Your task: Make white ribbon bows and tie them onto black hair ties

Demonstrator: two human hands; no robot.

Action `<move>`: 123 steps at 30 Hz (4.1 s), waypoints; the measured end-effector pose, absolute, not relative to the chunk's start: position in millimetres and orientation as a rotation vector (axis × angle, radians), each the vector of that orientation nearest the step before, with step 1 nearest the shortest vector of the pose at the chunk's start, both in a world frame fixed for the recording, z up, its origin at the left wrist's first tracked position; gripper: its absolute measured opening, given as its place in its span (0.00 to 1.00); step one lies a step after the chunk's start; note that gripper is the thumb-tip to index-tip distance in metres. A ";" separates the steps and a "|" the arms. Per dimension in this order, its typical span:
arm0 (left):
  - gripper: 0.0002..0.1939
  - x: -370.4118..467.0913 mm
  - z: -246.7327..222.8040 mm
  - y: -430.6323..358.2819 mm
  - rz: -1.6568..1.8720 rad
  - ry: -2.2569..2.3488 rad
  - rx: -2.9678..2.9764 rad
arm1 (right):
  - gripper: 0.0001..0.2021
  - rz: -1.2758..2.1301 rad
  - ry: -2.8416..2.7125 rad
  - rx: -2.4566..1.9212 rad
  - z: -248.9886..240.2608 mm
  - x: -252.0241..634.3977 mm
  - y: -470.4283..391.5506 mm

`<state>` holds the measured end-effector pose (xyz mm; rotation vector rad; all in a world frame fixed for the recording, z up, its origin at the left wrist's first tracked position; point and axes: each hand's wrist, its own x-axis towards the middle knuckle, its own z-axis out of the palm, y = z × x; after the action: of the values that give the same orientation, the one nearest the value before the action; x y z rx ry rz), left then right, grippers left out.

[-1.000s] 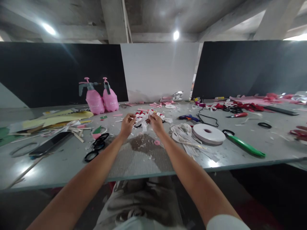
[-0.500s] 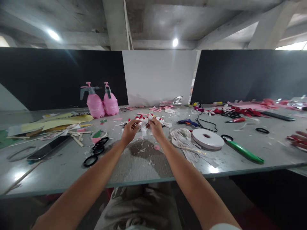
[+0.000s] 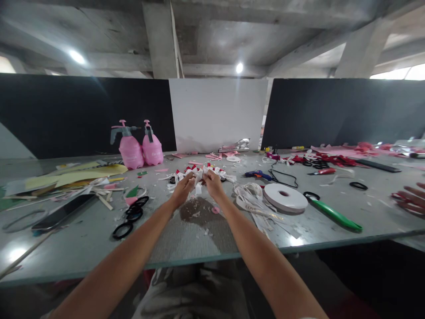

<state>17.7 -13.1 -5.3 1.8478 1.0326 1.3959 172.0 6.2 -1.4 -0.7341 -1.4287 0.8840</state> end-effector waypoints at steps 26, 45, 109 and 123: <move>0.27 23.1 50.6 -36.1 1.556 0.790 1.520 | 0.15 1.030 -1.419 -0.688 52.9 175.0 -31.6; 0.27 29.7 86.8 -160.8 1.521 0.537 1.248 | 0.25 1.285 -1.125 -0.401 72.2 159.0 -158.4; 0.36 56.6 82.9 -211.1 1.464 0.090 1.124 | 0.31 1.371 -0.879 -0.072 78.3 147.2 -203.5; 0.36 52.1 82.5 -216.3 1.474 0.408 1.189 | 0.37 1.345 -1.028 -0.198 73.9 152.8 -207.9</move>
<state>52.1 -216.3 82.5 1.1894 0.4075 1.4735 152.8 -207.9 73.9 -0.1983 -1.0280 1.3451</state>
